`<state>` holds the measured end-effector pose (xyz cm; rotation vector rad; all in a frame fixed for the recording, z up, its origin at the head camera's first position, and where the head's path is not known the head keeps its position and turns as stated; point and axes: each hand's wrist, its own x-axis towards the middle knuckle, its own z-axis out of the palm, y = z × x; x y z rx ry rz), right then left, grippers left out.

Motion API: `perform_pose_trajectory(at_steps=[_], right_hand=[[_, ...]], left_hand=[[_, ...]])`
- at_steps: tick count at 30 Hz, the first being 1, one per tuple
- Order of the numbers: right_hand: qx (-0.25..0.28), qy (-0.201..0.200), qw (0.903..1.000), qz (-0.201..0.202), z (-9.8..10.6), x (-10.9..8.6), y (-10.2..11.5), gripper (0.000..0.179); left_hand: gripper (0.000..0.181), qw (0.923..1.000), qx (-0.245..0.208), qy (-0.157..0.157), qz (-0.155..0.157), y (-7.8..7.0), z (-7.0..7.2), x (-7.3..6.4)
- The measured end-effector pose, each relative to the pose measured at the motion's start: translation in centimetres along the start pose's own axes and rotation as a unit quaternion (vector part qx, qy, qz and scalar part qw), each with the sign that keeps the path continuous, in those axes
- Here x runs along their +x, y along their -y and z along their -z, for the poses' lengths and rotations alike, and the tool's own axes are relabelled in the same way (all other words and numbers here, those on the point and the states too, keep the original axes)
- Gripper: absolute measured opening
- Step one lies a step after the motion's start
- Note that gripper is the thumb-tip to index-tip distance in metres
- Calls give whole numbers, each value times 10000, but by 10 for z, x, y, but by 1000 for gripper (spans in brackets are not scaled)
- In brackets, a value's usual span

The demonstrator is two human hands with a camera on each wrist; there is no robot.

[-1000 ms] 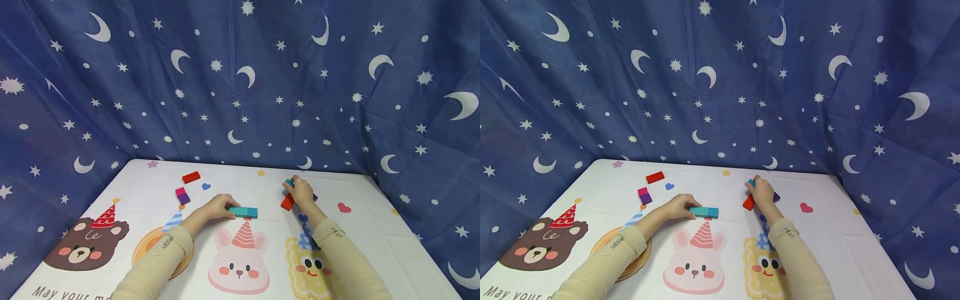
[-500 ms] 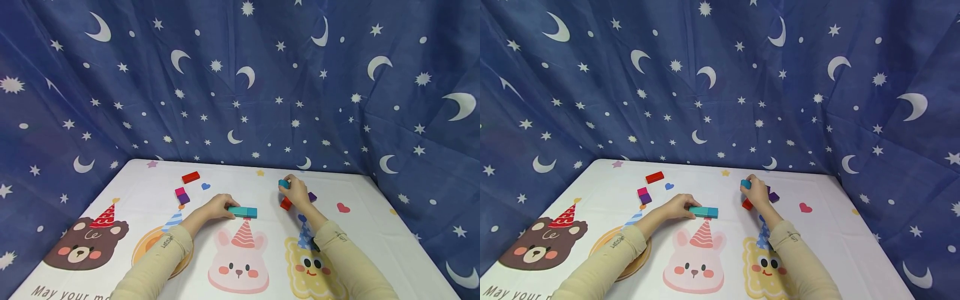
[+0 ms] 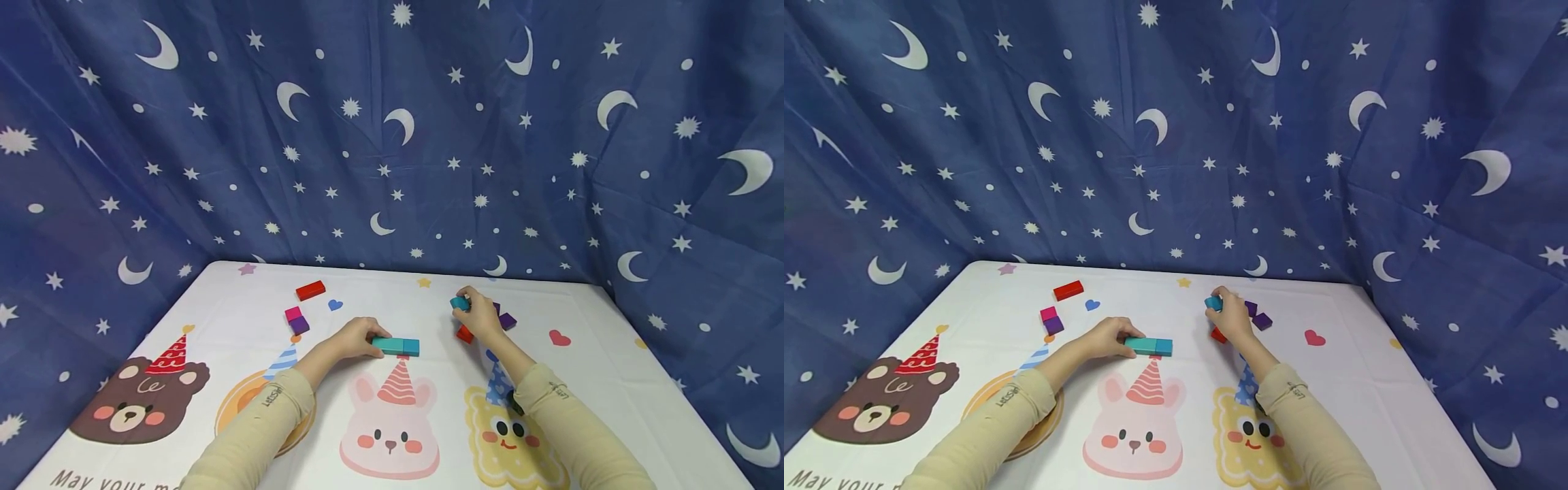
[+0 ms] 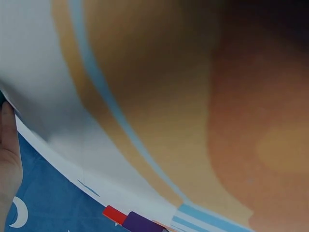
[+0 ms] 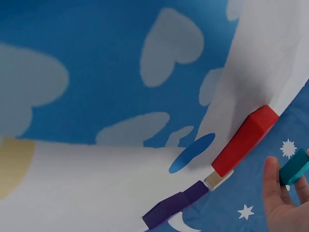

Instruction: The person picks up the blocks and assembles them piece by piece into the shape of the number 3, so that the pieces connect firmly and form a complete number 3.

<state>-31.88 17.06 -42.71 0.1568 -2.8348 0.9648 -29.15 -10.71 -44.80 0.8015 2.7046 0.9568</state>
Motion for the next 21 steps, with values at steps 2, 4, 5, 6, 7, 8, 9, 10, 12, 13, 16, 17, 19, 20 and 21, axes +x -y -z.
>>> perform_pose_trajectory(at_steps=[2, 4, 5, 6, 7, 8, 9, 10, 12, 13, 16, 17, 19, 20, 21], right_hand=[[-12, 71, 10000, 27, 0, 0, 0, 38], [-6, 167, 9998, 101, 0, 1, 0, 41], [25, 219, 9997, 131, 0, 1, 0, 43], [57, 254, 9995, 164, 0, 1, 0, 45], [92, 283, 9994, 196, 0, 0, -1, 47], [108, 307, 9992, 236, 0, 0, -1, 49], [141, 320, 9990, 266, 0, 0, -1, 50], [165, 321, 9989, 289, 0, -1, -2, 51], [259, 366, 9984, 338, -1, -2, -2, 51], [289, 402, 9981, 363, -1, -2, -3, 49], [368, 552, 9967, 476, -2, -3, -2, 43], [375, 608, 9961, 520, -3, -4, -2, 41], [340, 702, 9948, 656, -4, -5, 0, 38], [320, 738, 9940, 738, -4, -5, 1, 37], [295, 768, 9934, 803, -5, -6, 2, 36]], left_hand=[[35, 10000, 7, 3, -6, 0, 0, 0], [35, 10000, 9, 1, 10, 0, 0, 1], [35, 10000, 10, -5, 24, -1, 0, 1], [35, 10000, 2, -10, 46, -1, 0, 0], [35, 10000, -10, -10, 60, -1, 0, 0], [34, 10000, -14, -7, 73, -1, -1, 0], [35, 10000, -20, -3, 84, -1, -1, 0], [35, 10000, -20, 3, 87, -1, -1, 0], [35, 10000, -34, 21, 84, -2, -1, 0], [35, 10000, -39, 26, 82, -2, -1, 0], [35, 9999, -54, 25, 129, -2, -1, 0], [35, 9999, -64, 25, 142, -2, -1, 0], [35, 9998, -74, 20, 174, -2, -1, 0], [35, 9998, -72, 21, 176, -2, 0, 0], [35, 9998, -77, 22, 175, -3, 0, 0]])
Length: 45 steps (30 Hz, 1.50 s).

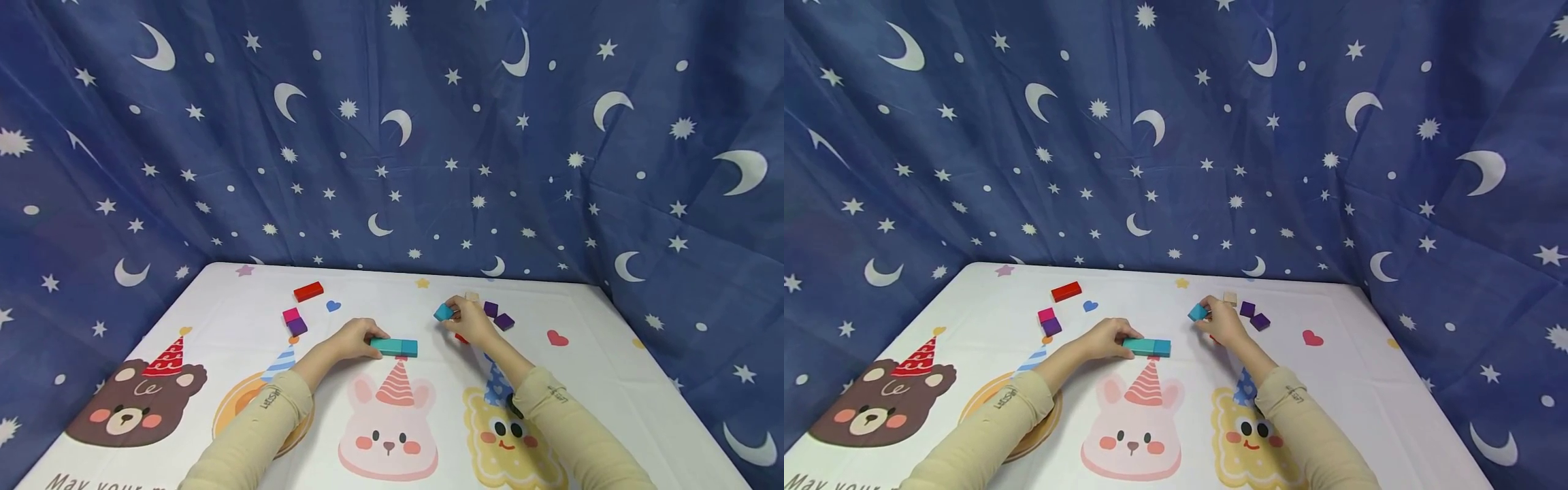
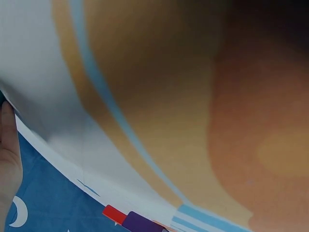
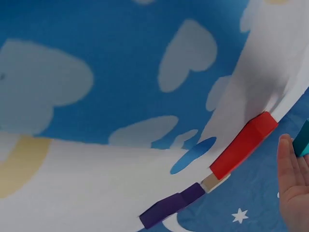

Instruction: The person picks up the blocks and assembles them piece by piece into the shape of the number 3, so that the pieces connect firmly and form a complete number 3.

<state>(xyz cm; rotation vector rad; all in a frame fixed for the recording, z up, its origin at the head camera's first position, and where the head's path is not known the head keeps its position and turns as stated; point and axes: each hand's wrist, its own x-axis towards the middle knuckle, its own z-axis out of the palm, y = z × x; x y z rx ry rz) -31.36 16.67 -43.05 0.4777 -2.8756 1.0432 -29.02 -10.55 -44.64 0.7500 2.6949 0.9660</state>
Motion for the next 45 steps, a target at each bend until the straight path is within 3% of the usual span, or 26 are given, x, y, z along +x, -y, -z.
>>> perform_pose_trajectory(at_steps=[17, 23, 33, 40, 45], right_hand=[[-797, 741, 9896, 939, -14, 3, 7, 28], [-1064, 780, 9862, 998, -19, 5, 13, 27], [-1613, 1218, 9736, 1060, -26, 7, 22, 30], [-1668, 1269, 9688, 1322, -27, 6, 22, 30], [-1800, 1404, 9604, 1596, -25, 9, 26, 31]], left_hand=[[34, 10000, 16, -35, -75, 0, 0, 0], [34, 9999, 35, -34, -129, 1, -1, 1], [34, 10000, 82, -27, -23, 1, 0, 0], [34, 10000, -8, 0, 29, 1, -1, 0], [34, 10000, 35, -39, -68, 4, 0, 1]])
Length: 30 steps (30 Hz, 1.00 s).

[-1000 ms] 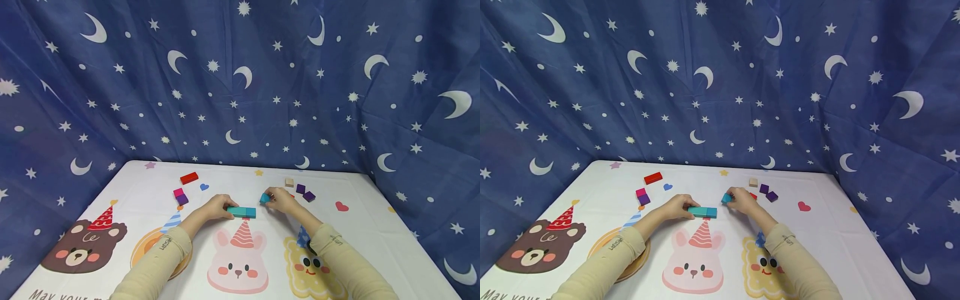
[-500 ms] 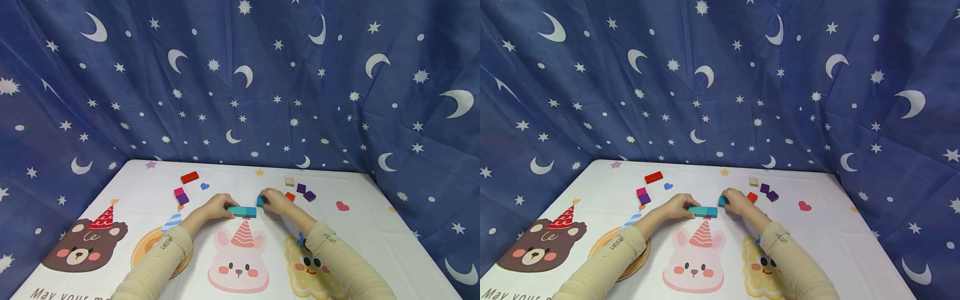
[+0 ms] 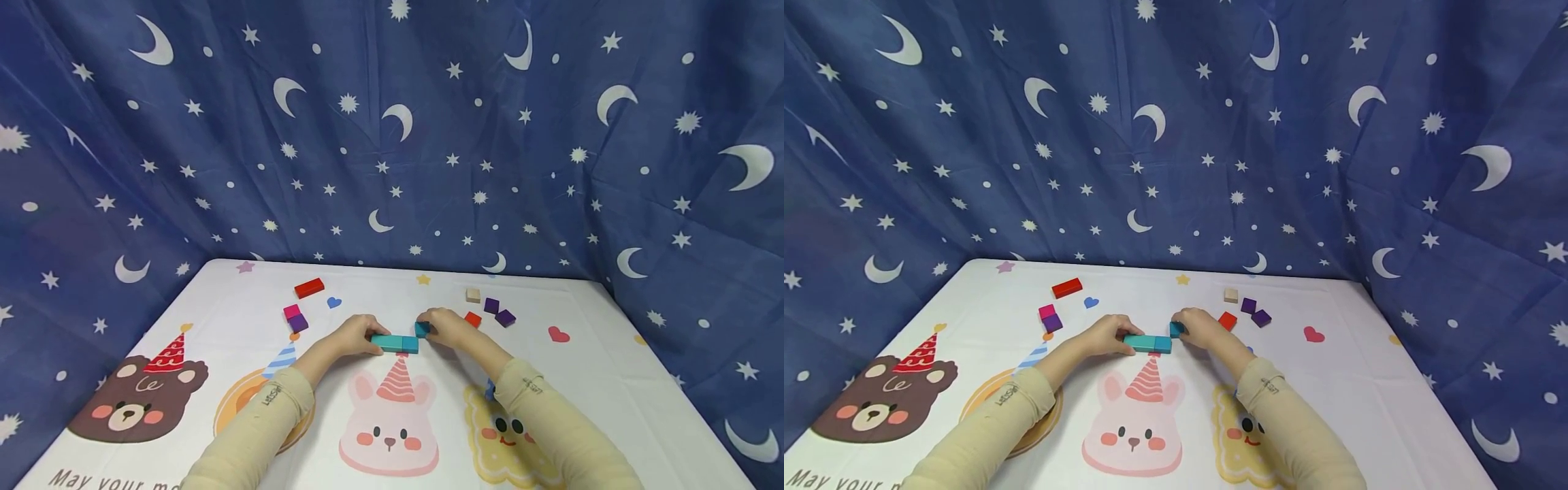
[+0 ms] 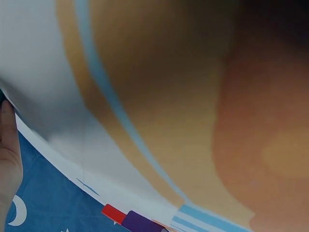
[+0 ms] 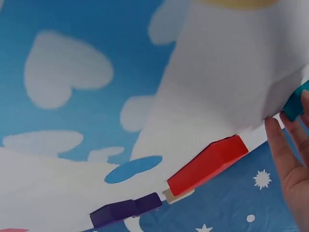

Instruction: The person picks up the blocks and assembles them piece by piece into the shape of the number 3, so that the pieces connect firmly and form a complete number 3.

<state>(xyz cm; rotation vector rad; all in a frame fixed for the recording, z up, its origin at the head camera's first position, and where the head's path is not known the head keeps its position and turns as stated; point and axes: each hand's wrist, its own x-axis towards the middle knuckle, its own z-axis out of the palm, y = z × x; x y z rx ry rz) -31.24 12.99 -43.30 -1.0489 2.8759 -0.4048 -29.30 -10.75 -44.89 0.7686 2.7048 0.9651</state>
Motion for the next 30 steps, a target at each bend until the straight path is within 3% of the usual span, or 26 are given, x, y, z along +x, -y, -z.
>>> perform_pose_trajectory(at_steps=[13, 30], right_hand=[[85, 502, 9987, -14, 5, 3, -3, 36], [99, 752, 9971, 19, 10, 3, -4, 33]], left_hand=[[34, 10000, -12, -1, -78, -1, 1, -1], [34, 10000, -10, 38, -61, -1, 1, 2]])
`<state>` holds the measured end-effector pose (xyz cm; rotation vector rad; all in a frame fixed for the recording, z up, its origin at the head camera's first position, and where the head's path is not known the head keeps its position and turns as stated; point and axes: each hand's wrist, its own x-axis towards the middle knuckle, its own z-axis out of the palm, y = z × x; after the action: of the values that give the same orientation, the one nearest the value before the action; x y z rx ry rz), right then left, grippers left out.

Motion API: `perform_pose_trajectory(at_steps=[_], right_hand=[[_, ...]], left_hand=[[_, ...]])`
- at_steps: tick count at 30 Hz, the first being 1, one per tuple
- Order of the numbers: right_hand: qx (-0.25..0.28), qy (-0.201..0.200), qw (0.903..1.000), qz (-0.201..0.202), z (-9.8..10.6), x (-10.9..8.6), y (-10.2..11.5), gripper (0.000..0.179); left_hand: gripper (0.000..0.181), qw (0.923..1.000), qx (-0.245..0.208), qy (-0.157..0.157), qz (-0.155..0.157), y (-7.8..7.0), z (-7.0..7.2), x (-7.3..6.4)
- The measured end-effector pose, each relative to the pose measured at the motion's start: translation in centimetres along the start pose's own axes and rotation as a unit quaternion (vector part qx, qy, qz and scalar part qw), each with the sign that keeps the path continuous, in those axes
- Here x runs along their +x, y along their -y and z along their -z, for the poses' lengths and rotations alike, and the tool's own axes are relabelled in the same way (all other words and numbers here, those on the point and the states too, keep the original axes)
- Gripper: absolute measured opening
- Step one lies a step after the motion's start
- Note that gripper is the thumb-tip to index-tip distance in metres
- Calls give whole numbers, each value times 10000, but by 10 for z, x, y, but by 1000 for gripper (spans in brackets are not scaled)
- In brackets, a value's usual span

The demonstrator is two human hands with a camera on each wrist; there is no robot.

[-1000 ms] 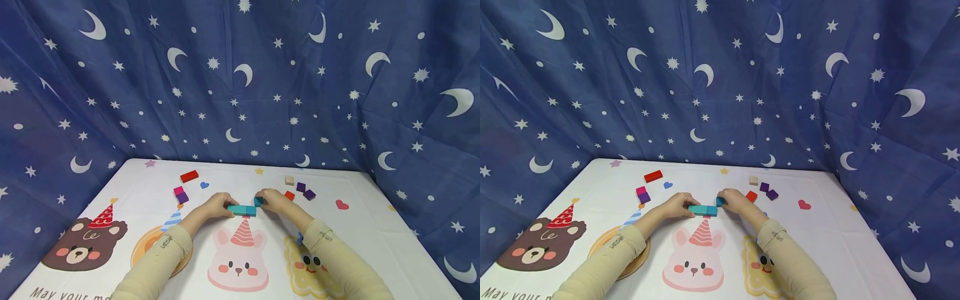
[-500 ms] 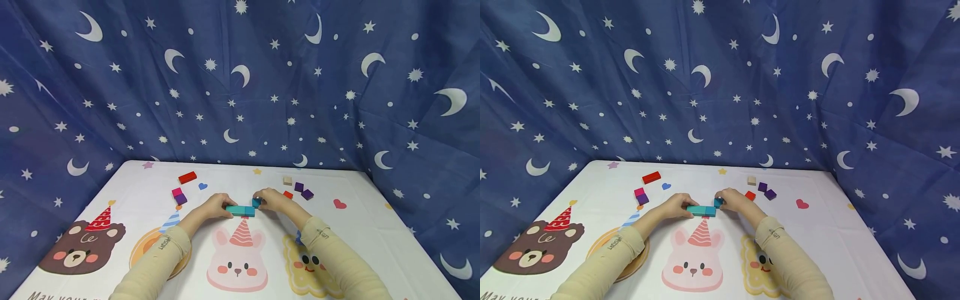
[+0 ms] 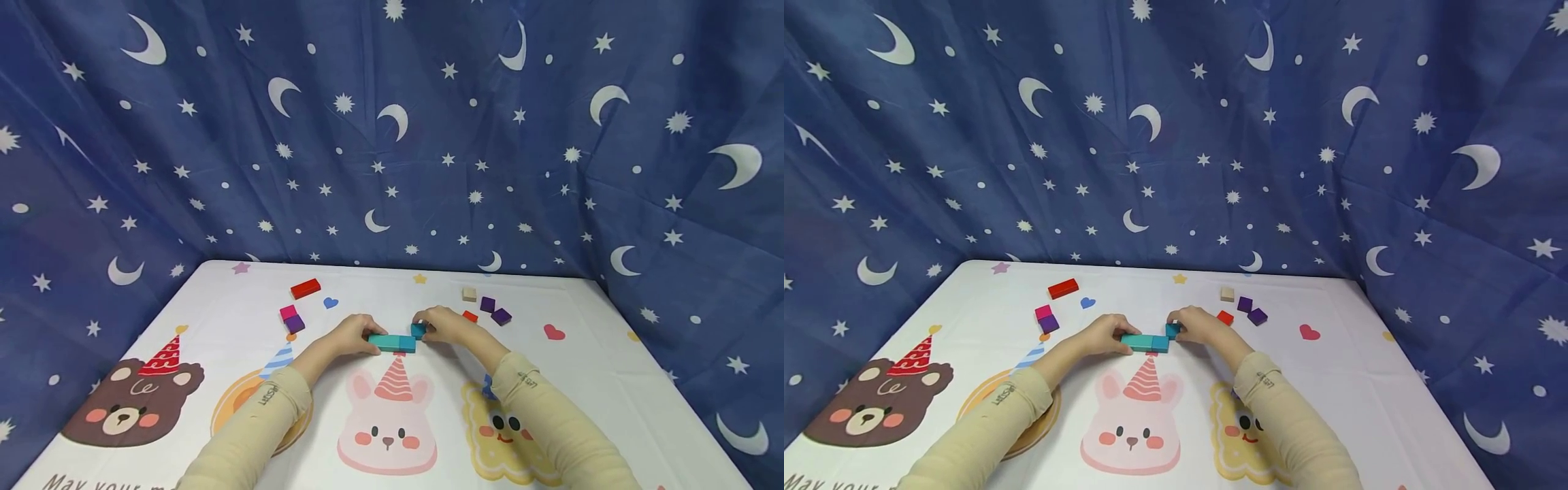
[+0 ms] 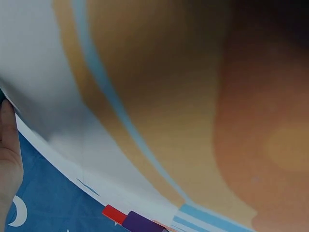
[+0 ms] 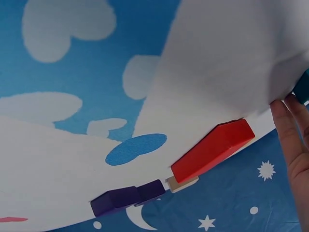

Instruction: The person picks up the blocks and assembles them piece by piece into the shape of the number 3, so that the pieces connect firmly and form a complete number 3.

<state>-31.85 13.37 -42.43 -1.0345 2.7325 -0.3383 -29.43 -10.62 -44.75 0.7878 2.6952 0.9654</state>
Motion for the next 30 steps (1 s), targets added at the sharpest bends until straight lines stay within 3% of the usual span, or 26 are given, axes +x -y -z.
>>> perform_pose_trajectory(at_steps=[15, 30], right_hand=[[243, -23, 9994, -227, -3, 0, 1, 41], [-79, -347, 9993, -114, -7, 2, 6, 36]], left_hand=[[34, 10000, -30, -4, 14, 1, 0, -1], [34, 10000, -20, -17, -6, 0, 0, -2]])
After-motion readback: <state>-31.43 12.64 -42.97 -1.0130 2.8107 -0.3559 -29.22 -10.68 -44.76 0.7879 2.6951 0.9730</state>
